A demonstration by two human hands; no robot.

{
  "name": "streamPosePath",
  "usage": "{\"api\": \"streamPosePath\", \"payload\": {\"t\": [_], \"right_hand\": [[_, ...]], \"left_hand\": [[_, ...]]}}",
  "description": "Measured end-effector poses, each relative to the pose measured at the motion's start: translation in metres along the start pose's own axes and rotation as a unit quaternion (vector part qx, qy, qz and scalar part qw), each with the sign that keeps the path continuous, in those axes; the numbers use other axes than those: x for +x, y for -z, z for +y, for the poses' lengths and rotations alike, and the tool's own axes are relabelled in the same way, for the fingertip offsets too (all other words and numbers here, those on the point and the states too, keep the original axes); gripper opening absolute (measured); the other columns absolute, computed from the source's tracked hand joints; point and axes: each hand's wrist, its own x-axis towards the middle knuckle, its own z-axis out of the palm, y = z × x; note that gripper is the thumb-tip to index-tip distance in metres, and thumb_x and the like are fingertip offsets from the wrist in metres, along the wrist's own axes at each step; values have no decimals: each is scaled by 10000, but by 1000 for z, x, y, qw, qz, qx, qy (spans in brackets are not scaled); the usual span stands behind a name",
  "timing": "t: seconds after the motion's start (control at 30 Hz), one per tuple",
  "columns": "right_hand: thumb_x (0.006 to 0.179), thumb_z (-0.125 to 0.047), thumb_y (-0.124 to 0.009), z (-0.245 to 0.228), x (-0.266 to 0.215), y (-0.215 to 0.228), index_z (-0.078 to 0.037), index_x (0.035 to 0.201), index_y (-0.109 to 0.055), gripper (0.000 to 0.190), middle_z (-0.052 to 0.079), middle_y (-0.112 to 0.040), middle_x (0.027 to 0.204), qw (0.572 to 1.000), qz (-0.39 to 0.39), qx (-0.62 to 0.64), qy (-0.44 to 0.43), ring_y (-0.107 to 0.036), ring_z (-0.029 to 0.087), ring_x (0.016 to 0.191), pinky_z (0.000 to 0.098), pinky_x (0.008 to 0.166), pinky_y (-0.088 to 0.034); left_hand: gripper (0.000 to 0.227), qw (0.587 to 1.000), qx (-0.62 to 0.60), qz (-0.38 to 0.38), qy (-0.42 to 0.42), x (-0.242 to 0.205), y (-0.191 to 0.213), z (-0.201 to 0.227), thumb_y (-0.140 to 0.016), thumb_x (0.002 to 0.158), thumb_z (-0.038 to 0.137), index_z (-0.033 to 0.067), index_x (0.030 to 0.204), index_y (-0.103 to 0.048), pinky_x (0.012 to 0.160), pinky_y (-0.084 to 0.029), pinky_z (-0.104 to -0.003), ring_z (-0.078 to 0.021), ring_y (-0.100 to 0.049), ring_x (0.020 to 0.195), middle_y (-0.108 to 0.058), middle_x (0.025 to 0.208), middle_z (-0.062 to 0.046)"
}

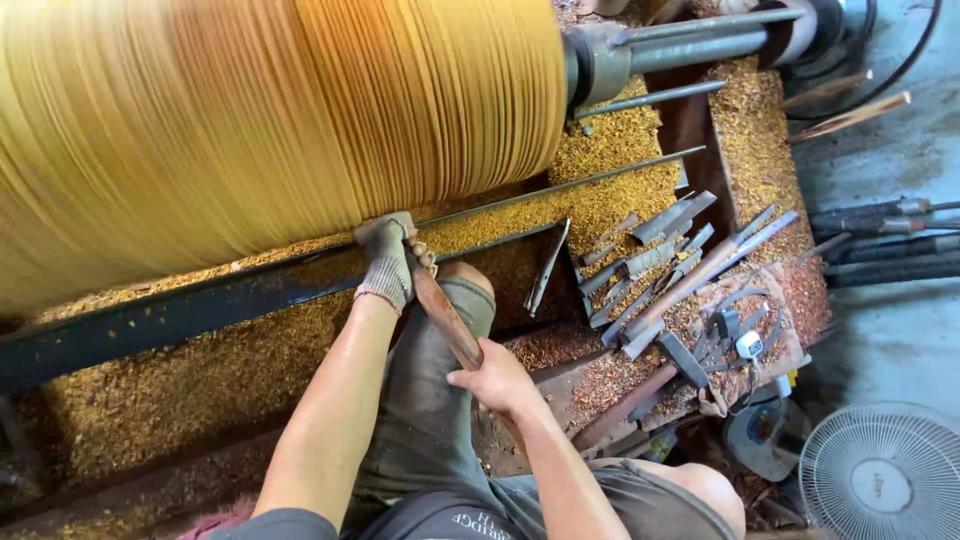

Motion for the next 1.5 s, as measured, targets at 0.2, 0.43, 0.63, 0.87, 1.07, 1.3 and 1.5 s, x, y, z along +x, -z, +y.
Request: {"api": "streamPosePath", "payload": {"t": [0.2,0.43,0.63,0.87,1.07,1.3,1.5], "right_hand": [[770,-232,-829,-8,-9,2,-20,1211,-585,547,114,-696,797,1000,17,-6,-19,-627,200,490,371,485,-520],[781,-199,-836,15,-18,13,-20,1153,-628,463,86,-677,771,997,56,38,-28,-602,161,500,363,452,-489],[786,-185,-818,27,-22,32,-93,1165,-616,439,78,-656,732,991,85,80,-73,-531,162,454,337,443,-471],[793,-211,-819,12,-15,32,-51,1166,-595,464,71,-666,746,994,70,52,-73,-586,169,484,338,452,-499],[796,-210,-813,14,-8,35,-31,1136,-611,433,93,-655,726,995,53,48,-62,-588,184,486,359,444,-491],[803,-213,-826,20,-5,30,-12,1124,-609,437,98,-645,720,995,70,41,-65,-586,176,486,367,463,-503],[795,-213,-816,16,-9,32,-29,1194,-594,492,107,-661,753,995,44,52,-73,-592,201,498,360,451,-499]], "left_hand": [[179,999,28,11,28,-39,-16,9,-479,919,275,152,801,-423,499,-359,-416,-228,-409,457,-407,531,-39],[244,995,56,-66,56,3,-29,-32,-455,940,334,177,763,-395,461,-337,-421,-212,-392,444,-398,514,-7],[340,990,91,-107,4,-4,-68,-63,-482,998,444,169,801,-445,462,-358,-379,-190,-419,472,-417,560,7],[251,992,78,-85,47,23,-53,-54,-488,930,384,163,814,-455,438,-344,-418,-222,-414,446,-430,564,-24],[149,993,93,-64,38,39,-54,-47,-520,881,254,147,810,-444,455,-358,-456,-266,-426,444,-431,554,-61],[228,990,85,-100,52,51,-44,-53,-498,911,299,166,750,-407,474,-360,-460,-262,-419,450,-430,529,-51],[198,992,89,-83,44,34,-44,-48,-501,903,302,173,776,-422,460,-359,-451,-252,-423,446,-423,542,-48]]}}
